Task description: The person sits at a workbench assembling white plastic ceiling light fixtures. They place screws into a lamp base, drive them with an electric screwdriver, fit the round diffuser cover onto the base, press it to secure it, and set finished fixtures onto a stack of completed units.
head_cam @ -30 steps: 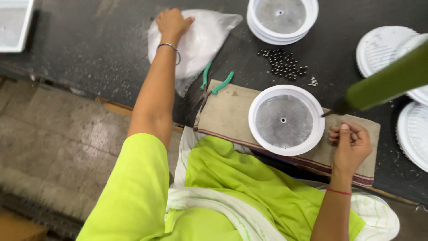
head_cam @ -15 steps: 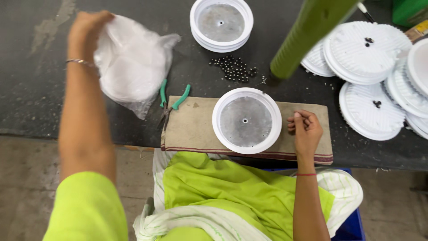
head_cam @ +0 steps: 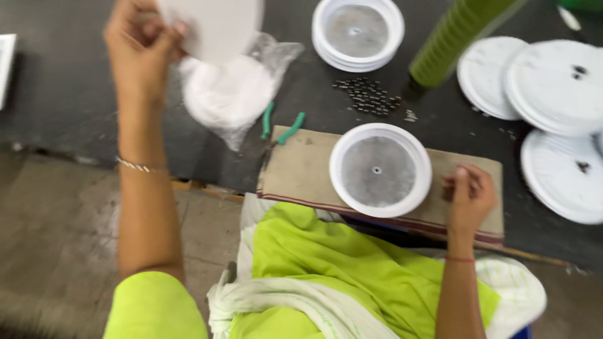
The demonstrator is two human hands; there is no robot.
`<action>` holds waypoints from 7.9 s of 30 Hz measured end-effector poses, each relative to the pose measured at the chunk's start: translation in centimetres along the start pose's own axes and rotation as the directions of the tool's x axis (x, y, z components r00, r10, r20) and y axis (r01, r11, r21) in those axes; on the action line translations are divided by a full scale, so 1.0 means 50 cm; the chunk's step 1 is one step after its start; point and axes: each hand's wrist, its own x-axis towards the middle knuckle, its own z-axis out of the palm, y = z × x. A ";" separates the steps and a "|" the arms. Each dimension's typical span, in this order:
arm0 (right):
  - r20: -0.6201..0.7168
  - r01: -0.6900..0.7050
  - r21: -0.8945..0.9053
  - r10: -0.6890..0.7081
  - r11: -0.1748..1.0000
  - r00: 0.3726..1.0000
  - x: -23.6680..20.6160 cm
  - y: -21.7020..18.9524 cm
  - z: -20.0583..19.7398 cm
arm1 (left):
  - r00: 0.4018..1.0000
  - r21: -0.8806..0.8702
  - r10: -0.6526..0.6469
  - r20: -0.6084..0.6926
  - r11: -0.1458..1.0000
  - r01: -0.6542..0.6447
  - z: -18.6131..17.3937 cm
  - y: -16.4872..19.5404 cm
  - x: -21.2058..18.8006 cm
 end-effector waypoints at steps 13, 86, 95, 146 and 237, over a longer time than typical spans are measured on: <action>0.367 0.121 0.134 -0.163 0.984 0.916 -0.136 -0.191 0.211 | 0.882 -0.122 -0.332 0.334 0.913 0.389 0.125 0.101 -0.310; 0.272 -0.179 -0.047 0.185 0.983 0.944 -0.189 -0.159 0.032 | 0.850 0.135 -0.402 0.341 0.915 0.379 0.311 0.049 -0.418; 0.179 -0.324 -0.047 0.327 0.945 0.928 -0.174 -0.158 0.036 | 0.829 0.254 -0.482 0.282 0.871 0.420 0.339 0.048 -0.420; 0.248 0.164 -0.481 -0.046 0.861 0.968 -0.052 -0.119 0.026 | 0.904 0.504 -0.201 0.378 0.863 -0.019 0.429 -0.054 -0.404; 0.524 0.505 -0.098 -0.387 0.857 0.759 -0.147 -0.285 0.151 | 0.836 -0.046 0.178 0.519 0.983 -0.180 0.316 0.108 -0.393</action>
